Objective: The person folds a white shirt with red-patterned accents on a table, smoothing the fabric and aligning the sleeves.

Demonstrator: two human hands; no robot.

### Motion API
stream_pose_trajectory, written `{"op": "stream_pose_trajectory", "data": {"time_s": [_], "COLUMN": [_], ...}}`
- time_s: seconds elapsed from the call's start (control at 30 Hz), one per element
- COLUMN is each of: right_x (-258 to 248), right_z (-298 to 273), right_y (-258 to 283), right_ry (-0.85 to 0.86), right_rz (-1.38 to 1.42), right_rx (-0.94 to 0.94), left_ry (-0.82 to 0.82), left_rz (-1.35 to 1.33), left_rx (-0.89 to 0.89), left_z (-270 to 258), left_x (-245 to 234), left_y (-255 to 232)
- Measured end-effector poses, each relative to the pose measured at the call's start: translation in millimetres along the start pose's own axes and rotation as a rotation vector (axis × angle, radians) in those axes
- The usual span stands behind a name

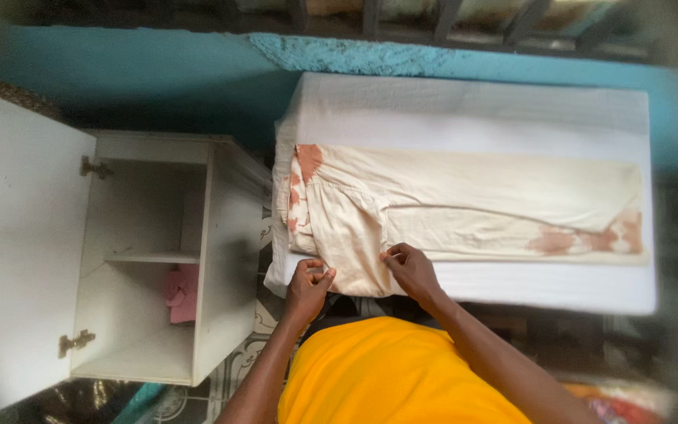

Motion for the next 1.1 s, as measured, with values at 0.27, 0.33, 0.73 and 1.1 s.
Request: {"op": "stream_pose_trajectory", "data": {"time_s": [0.27,0.33,0.73,1.1], "right_x": [-5.8,-3.6,-16.7,-26.0], "right_z": [8.2,10.3,-7.5,-43.3], "right_y": [-37.4,-37.1,-10.9,25.6], "right_ry": [0.068,0.136,0.317,0.581], "right_rz": [0.531,0.469,0.736,0.647], "right_rx": [0.148,0.134,0.051,-0.087], "left_ry": [0.179,0.157,0.307,0.355], "left_rz": [-0.310,-0.484,-0.106,-0.493], "left_rx": [0.067,0.047,0.059,0.117], "left_z": [13.3,24.1,-16.9,-35.4], "left_x": [-2.5,5.3,2.6,-17.3], "left_y": [44.7,55.1,-5.4,-99.9]}}
Point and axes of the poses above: each hand's wrist, its own z-axis towards the middle knuckle, its own x-axis out of the palm, y = z × x, the point moved 1 cm from there along z, towards the middle knuckle, and after that the axes turned 2 degrees about z, right-handed, at the moved point
